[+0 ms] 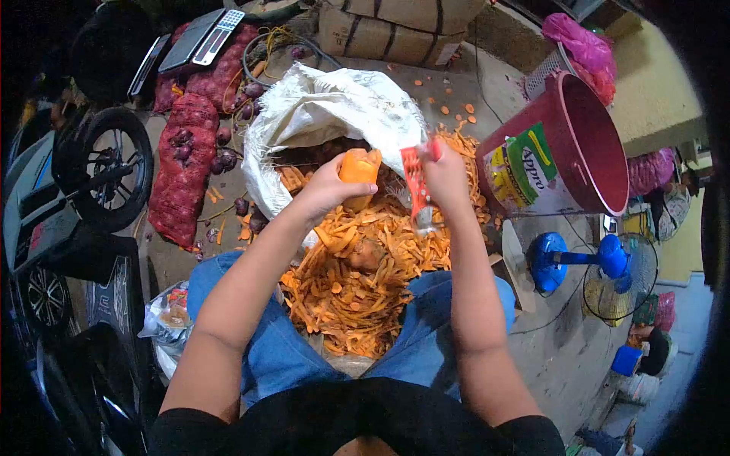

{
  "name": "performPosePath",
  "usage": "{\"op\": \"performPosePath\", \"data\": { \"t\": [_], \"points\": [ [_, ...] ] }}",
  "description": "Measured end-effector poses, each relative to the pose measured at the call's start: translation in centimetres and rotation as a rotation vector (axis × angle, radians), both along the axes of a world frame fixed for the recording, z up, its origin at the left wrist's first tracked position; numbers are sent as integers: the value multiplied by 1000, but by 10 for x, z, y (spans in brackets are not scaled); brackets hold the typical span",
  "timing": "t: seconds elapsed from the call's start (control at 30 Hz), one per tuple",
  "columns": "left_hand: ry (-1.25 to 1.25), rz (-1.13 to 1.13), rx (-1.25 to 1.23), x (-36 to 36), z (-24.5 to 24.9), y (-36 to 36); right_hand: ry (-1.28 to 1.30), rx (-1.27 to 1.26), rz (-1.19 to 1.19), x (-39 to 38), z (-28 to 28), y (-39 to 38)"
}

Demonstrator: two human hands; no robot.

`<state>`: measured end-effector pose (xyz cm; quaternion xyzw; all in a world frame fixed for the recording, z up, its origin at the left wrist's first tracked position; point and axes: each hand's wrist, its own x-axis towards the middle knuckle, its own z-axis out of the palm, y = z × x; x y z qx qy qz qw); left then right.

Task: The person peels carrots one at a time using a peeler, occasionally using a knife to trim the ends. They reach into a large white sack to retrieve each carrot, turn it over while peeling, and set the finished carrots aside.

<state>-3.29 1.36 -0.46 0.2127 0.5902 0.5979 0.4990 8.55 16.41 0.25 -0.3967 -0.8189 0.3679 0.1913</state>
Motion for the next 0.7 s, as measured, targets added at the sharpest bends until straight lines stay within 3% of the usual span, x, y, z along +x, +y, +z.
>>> {"op": "performPosePath", "data": {
  "t": [0.07, 0.13, 0.27, 0.47, 0.53, 0.7],
  "points": [
    [199, -19, 42, -10, 5, -4, -117, 100, 154, 1, -3, -12],
    [193, -38, 52, -16, 1, -7, -264, 217, 351, 8, -6, -21],
    [159, -69, -5, -18, 6, -17, -316, 207, 442, 14, -11, -36],
    [143, -115, 0, -11, 1, -10, -305, 235, 437, 15, -16, -40],
    [456, -141, 13, -10, -9, -9, -311, 246, 440, 15, -15, -41],
    [540, -160, 27, -5, -15, -7, -281, 248, 473, 13, -15, -42]
  ]
}}
